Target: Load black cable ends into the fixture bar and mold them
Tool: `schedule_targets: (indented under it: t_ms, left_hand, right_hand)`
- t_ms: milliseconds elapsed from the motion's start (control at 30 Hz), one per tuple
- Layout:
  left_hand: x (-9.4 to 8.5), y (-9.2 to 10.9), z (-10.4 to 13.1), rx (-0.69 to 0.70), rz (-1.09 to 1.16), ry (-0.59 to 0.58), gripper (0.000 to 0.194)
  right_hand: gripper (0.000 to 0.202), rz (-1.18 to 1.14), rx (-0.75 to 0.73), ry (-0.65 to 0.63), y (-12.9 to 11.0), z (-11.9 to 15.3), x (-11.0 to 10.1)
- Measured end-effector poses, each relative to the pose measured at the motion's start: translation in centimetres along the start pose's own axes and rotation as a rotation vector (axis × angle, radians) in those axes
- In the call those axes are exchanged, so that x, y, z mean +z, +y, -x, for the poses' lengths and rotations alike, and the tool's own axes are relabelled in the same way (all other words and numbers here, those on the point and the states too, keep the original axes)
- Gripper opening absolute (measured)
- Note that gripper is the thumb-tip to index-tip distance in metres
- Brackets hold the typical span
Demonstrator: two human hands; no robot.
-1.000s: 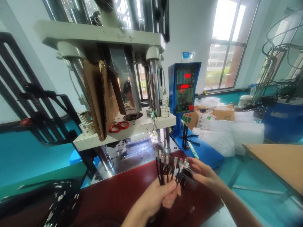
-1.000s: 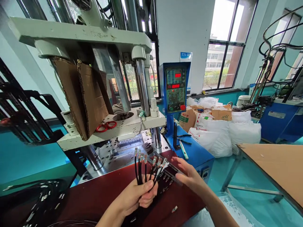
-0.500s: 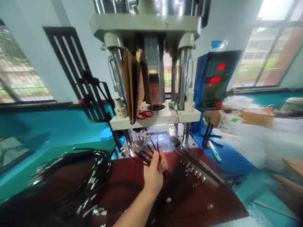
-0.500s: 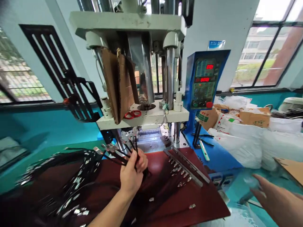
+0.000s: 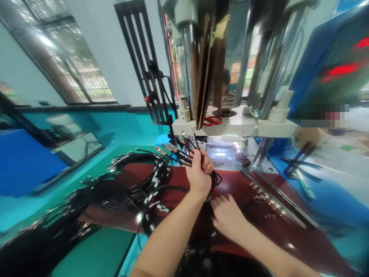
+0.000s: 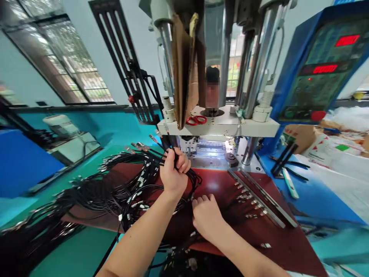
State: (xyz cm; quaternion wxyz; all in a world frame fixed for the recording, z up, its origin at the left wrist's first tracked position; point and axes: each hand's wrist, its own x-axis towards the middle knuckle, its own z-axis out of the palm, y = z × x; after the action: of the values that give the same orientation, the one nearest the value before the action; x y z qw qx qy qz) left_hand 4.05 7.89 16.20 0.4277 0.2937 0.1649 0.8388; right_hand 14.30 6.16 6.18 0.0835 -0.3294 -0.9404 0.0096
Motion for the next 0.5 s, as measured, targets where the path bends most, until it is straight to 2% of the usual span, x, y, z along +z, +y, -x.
schedule_targets:
  t_ms: [33,133,233,300,400,433,500]
  left_hand:
    - [-0.1,0.4,-0.8,0.015,-0.008,0.002,0.023]
    - [-0.8,3.0,-4.6,0.106,-0.053,0.031,0.023]
    - [-1.7,7.8,-10.3,0.268,-0.122,0.156,0.025]
    - [-2.8,12.1,-14.5,0.404,-0.176,0.286,0.025]
    - [-5.4,18.3,-19.8,0.618,-0.337,0.493,0.022]
    - [-6.6,20.0,-21.2,0.677,-0.404,0.564,0.021]
    - [-9.6,22.2,-23.2,0.719,-0.456,0.631,0.017]
  right_hand:
    - [0.006,0.009,-0.011,0.03,0.2,-0.2,0.7]
    - [0.013,-0.039,-0.057,0.252,1.2,-0.1,2.1]
    - [0.018,-0.094,-0.131,0.45,1.9,0.2,2.5]
    - [0.019,-0.106,-0.154,0.502,2.1,0.2,2.6]
    - [0.021,-0.085,-0.18,0.535,2.1,0.1,2.5]
    - [0.022,-0.071,-0.197,0.548,2.1,-0.1,2.4]
    - [0.022,-0.038,-0.229,0.56,2.3,-0.4,2.5]
